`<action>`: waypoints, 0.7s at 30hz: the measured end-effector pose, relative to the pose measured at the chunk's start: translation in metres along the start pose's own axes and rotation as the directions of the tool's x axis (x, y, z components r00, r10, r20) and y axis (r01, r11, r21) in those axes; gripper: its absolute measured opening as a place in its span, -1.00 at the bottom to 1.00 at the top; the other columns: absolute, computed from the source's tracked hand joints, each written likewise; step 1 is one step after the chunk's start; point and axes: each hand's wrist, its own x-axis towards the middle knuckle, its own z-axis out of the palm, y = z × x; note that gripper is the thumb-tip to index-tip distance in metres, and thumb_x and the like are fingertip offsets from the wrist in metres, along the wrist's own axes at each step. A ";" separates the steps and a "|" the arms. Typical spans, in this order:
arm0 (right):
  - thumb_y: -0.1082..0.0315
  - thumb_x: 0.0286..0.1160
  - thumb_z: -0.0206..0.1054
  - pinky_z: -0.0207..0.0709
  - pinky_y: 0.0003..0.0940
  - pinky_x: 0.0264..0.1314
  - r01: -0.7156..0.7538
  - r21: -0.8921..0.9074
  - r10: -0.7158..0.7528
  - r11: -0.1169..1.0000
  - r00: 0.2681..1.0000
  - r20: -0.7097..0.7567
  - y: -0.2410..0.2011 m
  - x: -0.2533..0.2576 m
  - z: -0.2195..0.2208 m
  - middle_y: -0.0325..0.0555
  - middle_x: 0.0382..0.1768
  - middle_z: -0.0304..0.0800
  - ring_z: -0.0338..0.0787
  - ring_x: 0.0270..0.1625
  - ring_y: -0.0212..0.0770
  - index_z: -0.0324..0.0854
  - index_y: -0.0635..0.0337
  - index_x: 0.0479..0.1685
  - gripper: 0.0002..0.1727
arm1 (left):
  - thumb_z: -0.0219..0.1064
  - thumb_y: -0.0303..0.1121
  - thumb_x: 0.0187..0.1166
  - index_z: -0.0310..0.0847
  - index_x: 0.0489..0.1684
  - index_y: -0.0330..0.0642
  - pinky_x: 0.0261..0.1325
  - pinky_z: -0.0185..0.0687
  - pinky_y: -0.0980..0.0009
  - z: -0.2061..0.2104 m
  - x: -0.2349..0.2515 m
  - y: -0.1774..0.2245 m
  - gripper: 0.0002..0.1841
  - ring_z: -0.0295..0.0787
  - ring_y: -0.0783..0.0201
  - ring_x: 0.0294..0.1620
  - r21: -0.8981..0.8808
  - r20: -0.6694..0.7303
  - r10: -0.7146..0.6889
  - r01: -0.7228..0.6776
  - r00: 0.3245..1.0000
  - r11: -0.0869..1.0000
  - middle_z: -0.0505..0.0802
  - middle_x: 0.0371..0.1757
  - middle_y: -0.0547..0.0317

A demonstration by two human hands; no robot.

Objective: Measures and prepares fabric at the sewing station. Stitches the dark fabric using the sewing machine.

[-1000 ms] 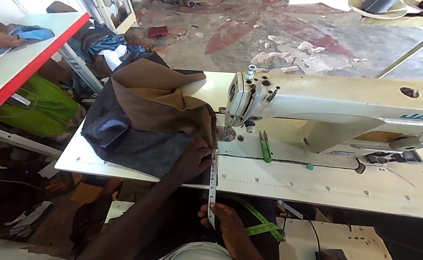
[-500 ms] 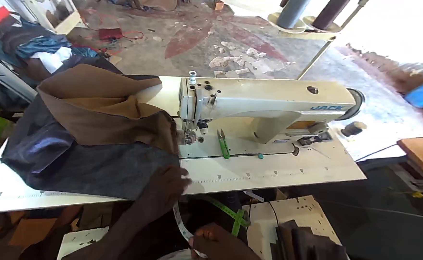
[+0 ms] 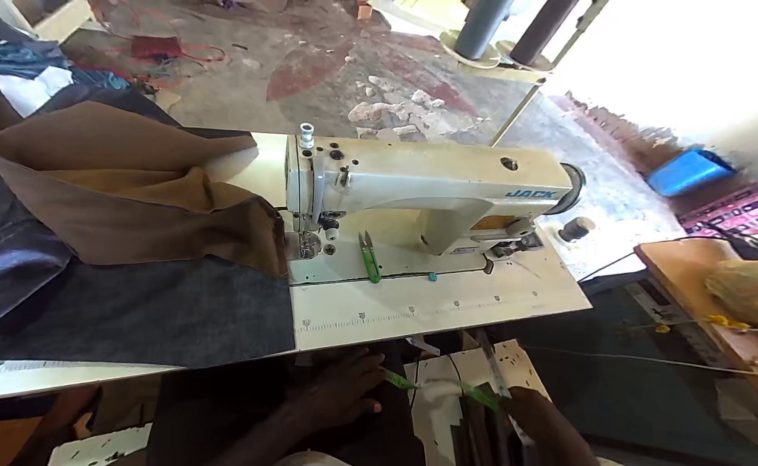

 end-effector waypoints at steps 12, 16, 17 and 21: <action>0.22 0.68 0.21 0.55 0.03 0.53 0.610 0.155 -0.596 0.777 0.792 -0.131 -0.128 0.017 0.094 0.10 0.30 0.78 0.76 0.37 -0.02 0.61 0.23 0.45 -0.55 | 0.21 -0.18 0.77 0.64 0.45 -0.20 0.42 0.61 -0.04 -0.019 -0.048 0.028 -0.59 0.79 0.03 0.24 -0.495 0.265 0.106 0.041 0.958 0.868 0.84 0.22 -0.13; 0.27 0.50 0.39 0.28 0.10 0.73 0.494 0.136 -0.475 0.859 0.867 -0.154 -0.157 0.039 0.120 0.41 0.51 0.54 0.50 0.63 0.23 0.42 0.48 0.57 -0.33 | 0.21 -0.13 0.77 0.70 0.34 -0.17 0.49 0.53 0.04 -0.024 -0.066 0.007 -0.62 0.67 0.07 0.35 -0.445 -0.005 -0.024 0.019 1.000 0.895 0.78 0.26 -0.04; 0.29 0.46 0.42 0.27 0.13 0.72 0.484 0.090 -0.467 0.870 0.870 -0.159 -0.163 0.033 0.117 0.45 0.49 0.54 0.50 0.62 0.27 0.44 0.51 0.54 -0.32 | 0.23 -0.15 0.75 0.71 0.34 -0.18 0.55 0.47 0.02 -0.027 -0.069 0.003 -0.62 0.63 0.05 0.42 -0.426 -0.061 -0.038 0.008 0.997 0.905 0.76 0.32 -0.05; 0.27 0.61 0.27 0.35 0.22 0.64 0.462 0.034 -0.456 0.886 0.882 -0.118 -0.175 0.005 0.102 0.38 0.41 0.65 0.61 0.53 0.25 0.55 0.40 0.48 -0.48 | 0.27 -0.22 0.73 0.64 0.42 -0.28 0.71 0.32 0.04 -0.028 -0.086 -0.003 -0.59 0.51 0.03 0.62 -0.443 -0.170 -0.083 -0.001 0.982 0.896 0.67 0.53 -0.11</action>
